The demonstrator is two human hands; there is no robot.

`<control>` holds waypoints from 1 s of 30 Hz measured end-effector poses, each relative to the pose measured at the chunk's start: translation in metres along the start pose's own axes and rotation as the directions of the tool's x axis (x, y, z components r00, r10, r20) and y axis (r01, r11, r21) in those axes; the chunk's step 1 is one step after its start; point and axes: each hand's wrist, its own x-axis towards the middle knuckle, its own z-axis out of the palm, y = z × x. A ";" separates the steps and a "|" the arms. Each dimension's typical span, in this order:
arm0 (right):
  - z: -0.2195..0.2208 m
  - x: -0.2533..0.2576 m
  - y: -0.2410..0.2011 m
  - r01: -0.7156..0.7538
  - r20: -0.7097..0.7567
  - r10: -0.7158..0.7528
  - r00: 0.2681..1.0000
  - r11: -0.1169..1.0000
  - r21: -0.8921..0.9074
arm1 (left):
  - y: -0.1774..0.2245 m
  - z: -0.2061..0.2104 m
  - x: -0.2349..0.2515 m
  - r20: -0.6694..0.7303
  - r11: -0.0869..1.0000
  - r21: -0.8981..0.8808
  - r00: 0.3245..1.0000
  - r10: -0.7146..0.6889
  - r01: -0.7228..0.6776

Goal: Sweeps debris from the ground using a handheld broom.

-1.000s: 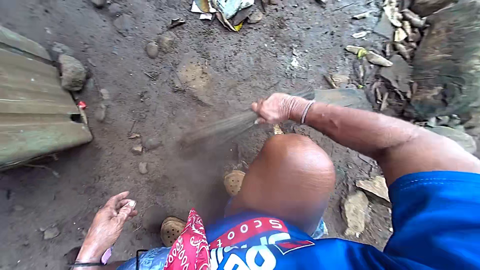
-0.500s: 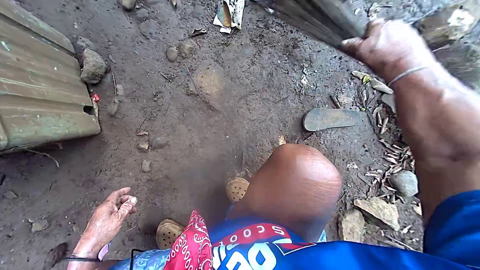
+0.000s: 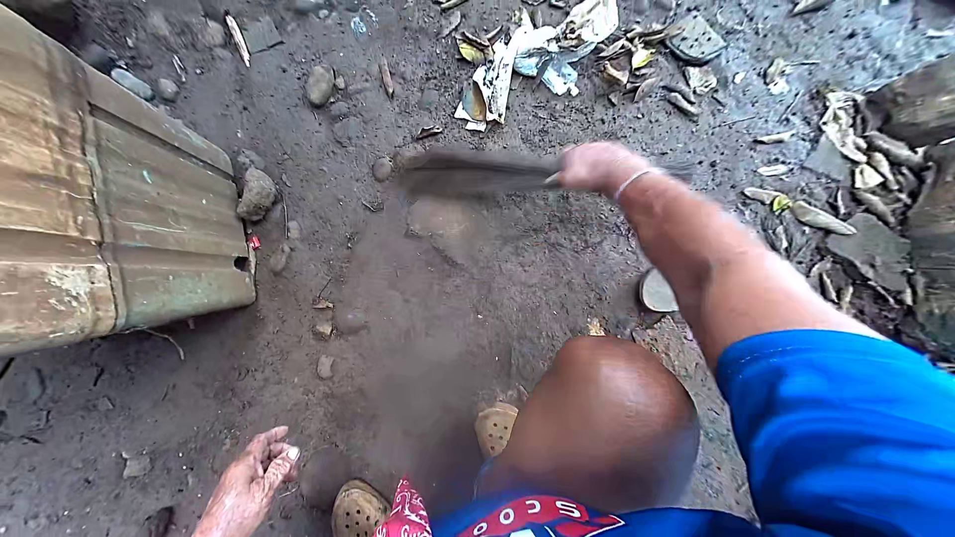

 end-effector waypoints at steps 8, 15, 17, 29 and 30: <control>-0.087 -0.112 0.112 -0.509 -0.294 0.607 0.739 0.787 0.348 | 0.001 -0.002 0.013 0.020 0.999 -0.009 0.999 -0.044 0.044; 0.046 -0.156 0.047 -0.184 -0.126 0.233 0.964 0.932 0.312 | 0.015 -0.001 0.017 0.048 1.000 -0.004 0.999 0.011 -0.011; 0.095 -0.164 0.021 0.025 0.023 -0.029 0.999 0.982 0.186 | 0.012 0.000 0.013 0.036 1.000 -0.009 0.999 0.003 -0.003; 0.031 -0.132 0.170 -0.338 -0.056 0.337 0.940 0.941 -0.005 | 0.007 -0.001 0.002 0.020 1.000 0.026 1.000 0.016 -0.017; 0.013 -0.133 0.187 -0.443 -0.126 0.447 0.886 0.895 0.056 | 0.009 -0.001 0.002 0.016 0.999 0.031 1.000 0.023 -0.024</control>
